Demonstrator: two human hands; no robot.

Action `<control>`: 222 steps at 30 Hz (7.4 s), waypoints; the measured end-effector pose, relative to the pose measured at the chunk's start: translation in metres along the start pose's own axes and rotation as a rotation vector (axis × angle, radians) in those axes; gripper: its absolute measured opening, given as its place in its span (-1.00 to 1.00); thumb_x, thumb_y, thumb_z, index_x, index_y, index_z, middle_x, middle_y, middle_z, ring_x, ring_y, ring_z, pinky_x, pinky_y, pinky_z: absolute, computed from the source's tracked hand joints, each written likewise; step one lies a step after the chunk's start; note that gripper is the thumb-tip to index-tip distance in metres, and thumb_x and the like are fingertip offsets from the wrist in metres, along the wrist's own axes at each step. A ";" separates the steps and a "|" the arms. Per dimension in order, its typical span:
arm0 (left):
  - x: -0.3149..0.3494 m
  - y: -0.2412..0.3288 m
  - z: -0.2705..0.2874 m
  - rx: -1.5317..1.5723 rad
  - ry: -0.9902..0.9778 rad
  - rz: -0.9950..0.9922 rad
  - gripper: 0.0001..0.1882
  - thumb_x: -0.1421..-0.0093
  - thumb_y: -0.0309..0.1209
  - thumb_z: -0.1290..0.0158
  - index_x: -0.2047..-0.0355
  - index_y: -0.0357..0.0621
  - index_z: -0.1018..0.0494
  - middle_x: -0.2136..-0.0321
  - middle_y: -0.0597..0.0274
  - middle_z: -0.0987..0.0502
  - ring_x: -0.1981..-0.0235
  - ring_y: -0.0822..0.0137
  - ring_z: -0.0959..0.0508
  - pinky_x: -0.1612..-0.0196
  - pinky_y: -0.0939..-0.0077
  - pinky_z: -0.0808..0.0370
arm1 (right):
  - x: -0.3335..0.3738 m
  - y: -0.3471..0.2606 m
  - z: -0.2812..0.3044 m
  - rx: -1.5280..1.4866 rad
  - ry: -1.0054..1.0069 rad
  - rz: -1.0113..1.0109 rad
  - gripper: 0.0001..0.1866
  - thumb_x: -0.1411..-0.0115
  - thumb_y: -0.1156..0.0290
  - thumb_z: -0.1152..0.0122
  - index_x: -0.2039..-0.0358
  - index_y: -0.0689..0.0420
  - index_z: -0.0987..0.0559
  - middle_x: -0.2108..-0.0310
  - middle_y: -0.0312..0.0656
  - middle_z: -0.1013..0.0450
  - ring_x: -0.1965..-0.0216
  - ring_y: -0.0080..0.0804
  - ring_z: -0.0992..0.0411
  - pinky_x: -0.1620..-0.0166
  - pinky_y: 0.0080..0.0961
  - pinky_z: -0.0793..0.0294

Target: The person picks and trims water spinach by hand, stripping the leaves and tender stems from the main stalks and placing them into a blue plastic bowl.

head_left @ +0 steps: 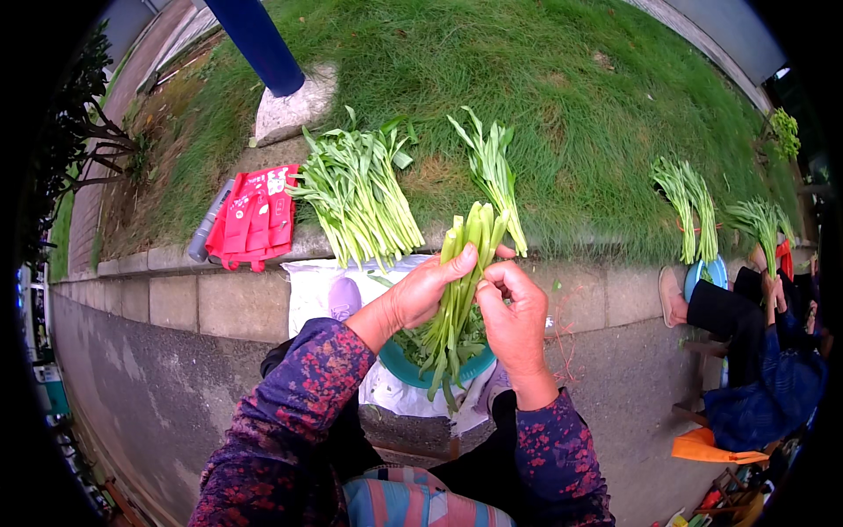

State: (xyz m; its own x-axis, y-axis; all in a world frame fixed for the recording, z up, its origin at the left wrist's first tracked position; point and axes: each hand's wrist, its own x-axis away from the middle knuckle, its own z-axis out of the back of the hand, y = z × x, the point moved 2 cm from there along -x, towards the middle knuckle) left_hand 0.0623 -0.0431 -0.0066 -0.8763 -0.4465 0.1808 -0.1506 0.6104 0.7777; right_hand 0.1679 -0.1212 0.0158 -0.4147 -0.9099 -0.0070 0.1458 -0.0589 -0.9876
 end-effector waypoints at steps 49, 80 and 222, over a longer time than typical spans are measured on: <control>0.003 0.002 0.005 -0.349 0.116 -0.089 -0.29 -0.19 -0.01 -0.03 -0.18 -0.28 -0.18 -0.07 0.12 -0.34 -0.07 0.30 -0.38 -0.15 0.40 -0.30 | -0.011 -0.003 0.006 0.243 0.075 0.291 -0.85 0.04 0.63 -0.17 0.45 0.21 -0.40 0.45 -0.16 -0.38 0.55 -0.42 -0.40 0.44 -0.52 -0.42; 0.011 0.002 0.005 -0.181 0.214 0.065 -0.35 -0.24 0.15 0.16 -0.02 -0.21 -0.33 0.21 0.28 -0.42 0.21 0.50 -0.39 0.12 0.59 -0.39 | -0.017 -0.002 0.001 0.440 0.065 0.533 -0.81 -0.01 0.56 -0.19 0.33 0.15 -0.44 0.37 -0.13 -0.39 0.35 -0.14 -0.40 0.28 -0.30 -0.38; 0.011 0.026 0.041 0.296 0.158 -0.054 -0.43 0.01 -0.50 -0.04 -0.06 -0.39 -0.25 0.06 -0.22 -0.42 0.01 -0.14 -0.45 -0.14 -0.08 -0.32 | -0.029 0.020 0.023 -0.152 -0.011 -0.138 -0.87 -0.15 0.48 -0.18 0.33 0.28 -0.56 0.43 -0.31 -0.49 0.42 -0.70 -0.39 0.31 -0.66 -0.40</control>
State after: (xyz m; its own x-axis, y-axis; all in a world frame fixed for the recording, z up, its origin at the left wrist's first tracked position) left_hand 0.0298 -0.0058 -0.0092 -0.7849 -0.5656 0.2531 -0.3419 0.7360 0.5843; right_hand 0.2038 -0.1054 0.0004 -0.4114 -0.9021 0.1305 -0.0492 -0.1210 -0.9914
